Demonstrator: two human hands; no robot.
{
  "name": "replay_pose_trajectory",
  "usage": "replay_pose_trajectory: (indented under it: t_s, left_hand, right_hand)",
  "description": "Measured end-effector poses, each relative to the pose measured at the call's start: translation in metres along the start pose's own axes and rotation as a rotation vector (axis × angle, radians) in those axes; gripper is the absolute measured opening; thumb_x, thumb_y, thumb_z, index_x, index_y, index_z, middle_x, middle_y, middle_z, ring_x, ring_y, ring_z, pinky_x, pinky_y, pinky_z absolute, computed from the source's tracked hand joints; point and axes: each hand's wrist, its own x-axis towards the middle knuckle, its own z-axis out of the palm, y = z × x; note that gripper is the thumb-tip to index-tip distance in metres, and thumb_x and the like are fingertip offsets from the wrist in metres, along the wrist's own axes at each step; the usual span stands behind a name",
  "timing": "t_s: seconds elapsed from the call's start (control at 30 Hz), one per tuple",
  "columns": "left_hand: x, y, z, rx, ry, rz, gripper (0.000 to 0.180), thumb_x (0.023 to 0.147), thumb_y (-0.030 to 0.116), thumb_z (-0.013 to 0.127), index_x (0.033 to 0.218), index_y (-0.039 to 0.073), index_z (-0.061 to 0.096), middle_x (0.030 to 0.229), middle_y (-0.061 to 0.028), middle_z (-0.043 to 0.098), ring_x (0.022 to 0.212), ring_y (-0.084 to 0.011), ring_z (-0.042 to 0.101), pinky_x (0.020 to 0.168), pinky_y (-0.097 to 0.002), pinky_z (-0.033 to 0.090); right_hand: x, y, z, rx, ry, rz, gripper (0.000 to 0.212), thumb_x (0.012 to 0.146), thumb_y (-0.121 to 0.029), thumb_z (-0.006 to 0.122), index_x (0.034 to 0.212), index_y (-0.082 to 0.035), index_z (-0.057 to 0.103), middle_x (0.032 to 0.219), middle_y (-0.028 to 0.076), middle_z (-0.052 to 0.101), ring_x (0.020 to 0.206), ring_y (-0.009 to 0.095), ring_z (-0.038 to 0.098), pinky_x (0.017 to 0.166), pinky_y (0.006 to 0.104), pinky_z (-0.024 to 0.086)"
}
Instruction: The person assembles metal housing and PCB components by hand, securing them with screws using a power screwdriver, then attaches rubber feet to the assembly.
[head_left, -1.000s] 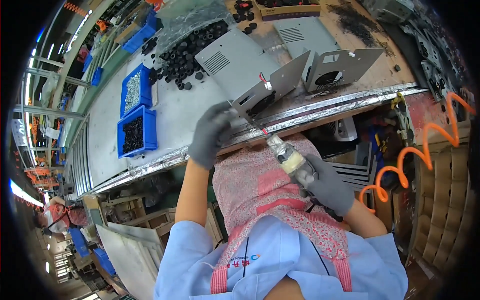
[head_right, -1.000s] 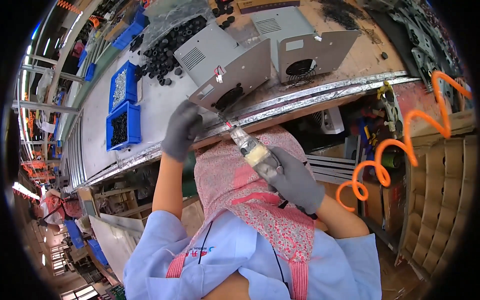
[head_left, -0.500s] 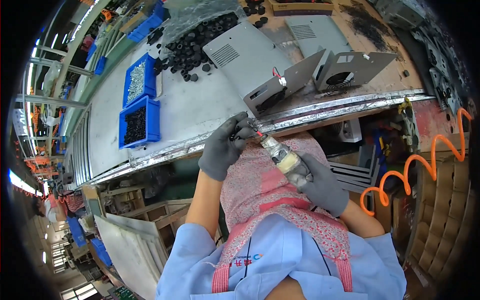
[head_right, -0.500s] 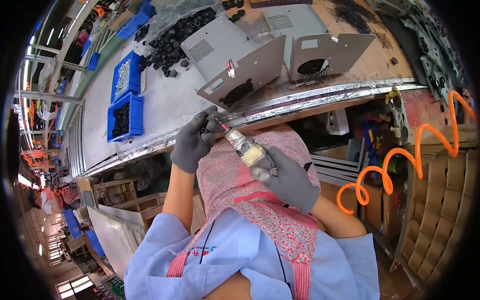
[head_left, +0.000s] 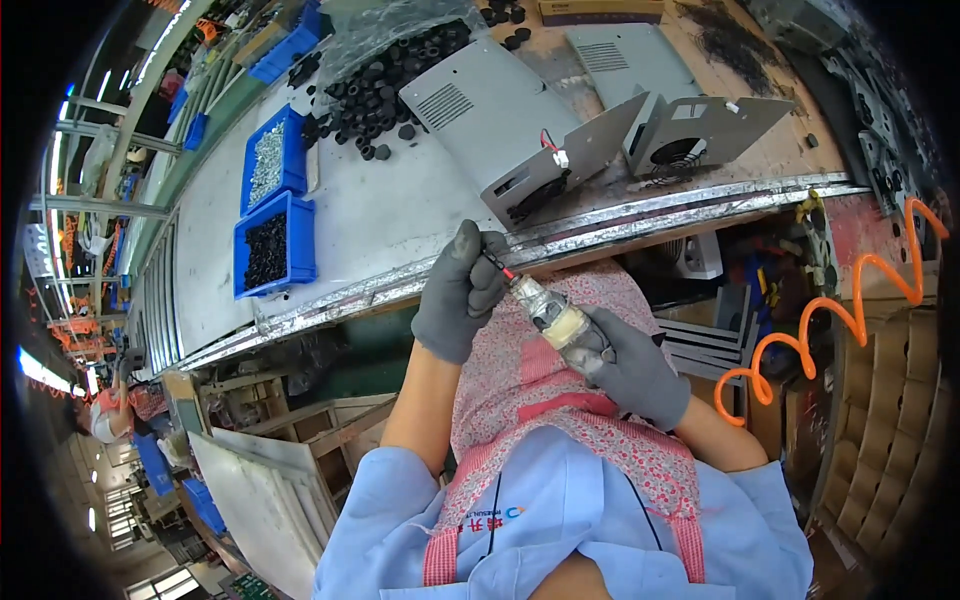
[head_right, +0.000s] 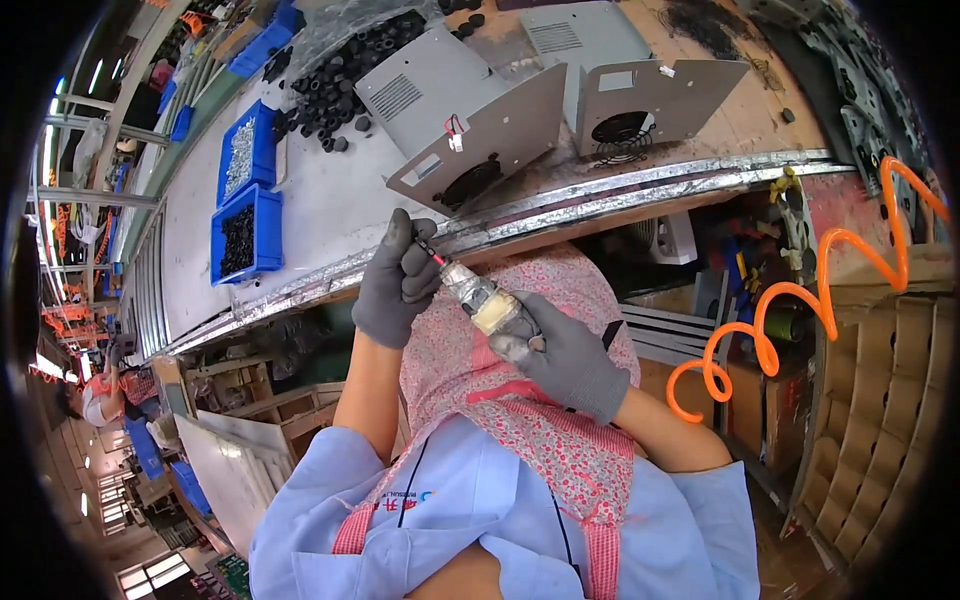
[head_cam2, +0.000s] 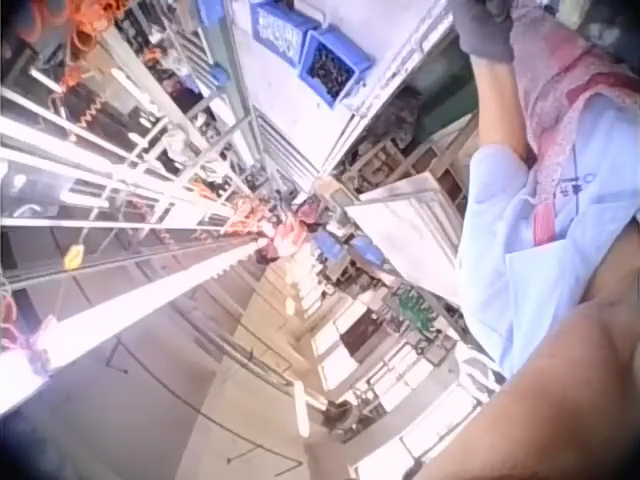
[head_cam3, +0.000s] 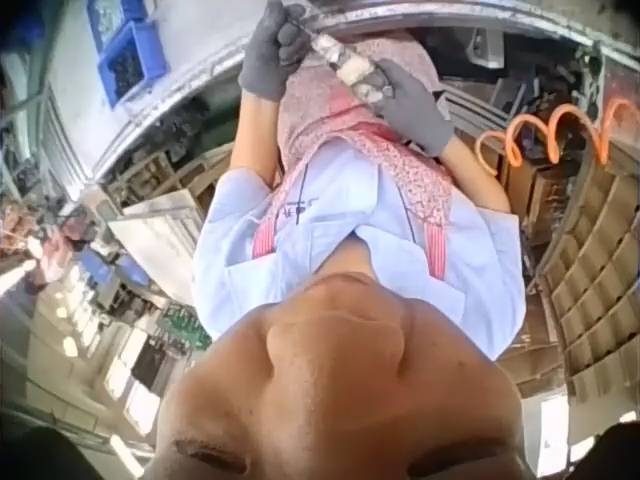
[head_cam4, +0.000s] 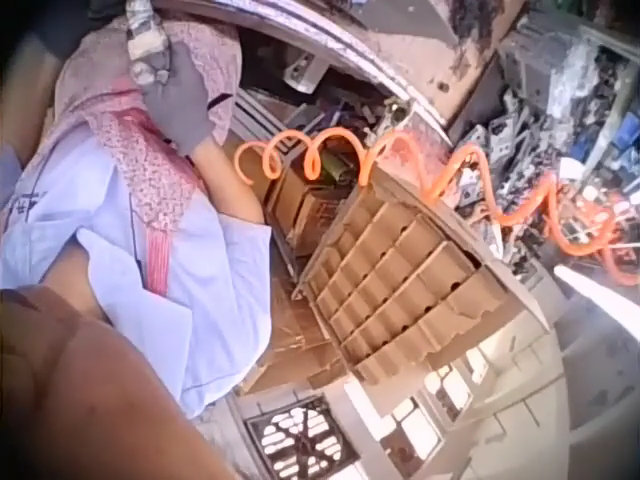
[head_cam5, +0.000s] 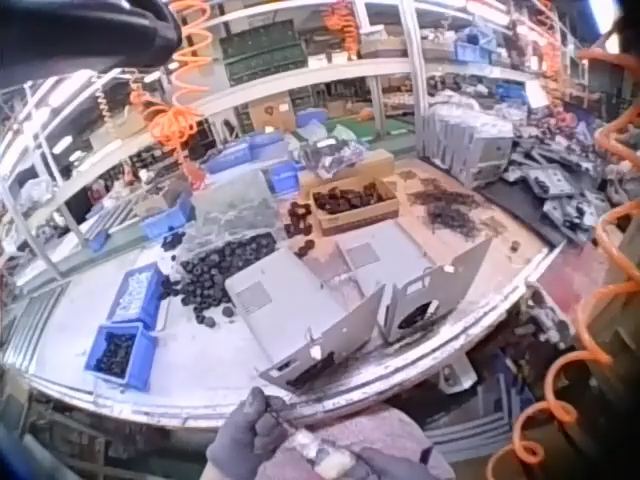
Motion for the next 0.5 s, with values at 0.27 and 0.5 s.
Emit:
replay_pose_trajectory:
  t_s: [0.27, 0.5]
  left_hand:
    - [0.000, 0.000, 0.014, 0.169, 0.175, 0.012, 0.036, 0.088, 0.038, 0.050, 0.092, 0.003, 0.056, 0.047, 0.0029, 0.037, 0.035, -0.0062, 0.026, 0.034, -0.0203, 0.019]
    - [-0.005, 0.000, 0.011, 0.462, 0.178, 0.083, 0.037, 0.081, 0.036, 0.061, 0.096, 0.002, 0.054, 0.054, 0.0009, 0.046, 0.037, -0.0062, 0.034, 0.034, -0.0187, 0.025]
  right_hand:
    - [-0.003, 0.005, -0.001, 0.035, 0.044, -0.055, 0.052, 0.084, -0.040, 0.054, 0.120, -0.004, 0.042, 0.083, 0.010, 0.058, 0.068, 0.018, 0.060, 0.065, 0.0293, 0.047]
    - [-0.005, -0.008, -0.008, 0.469, -0.122, 0.145, 0.055, 0.086, -0.022, 0.054, 0.133, -0.006, 0.032, 0.080, 0.003, 0.054, 0.061, 0.006, 0.048, 0.056, 0.0215, 0.042]
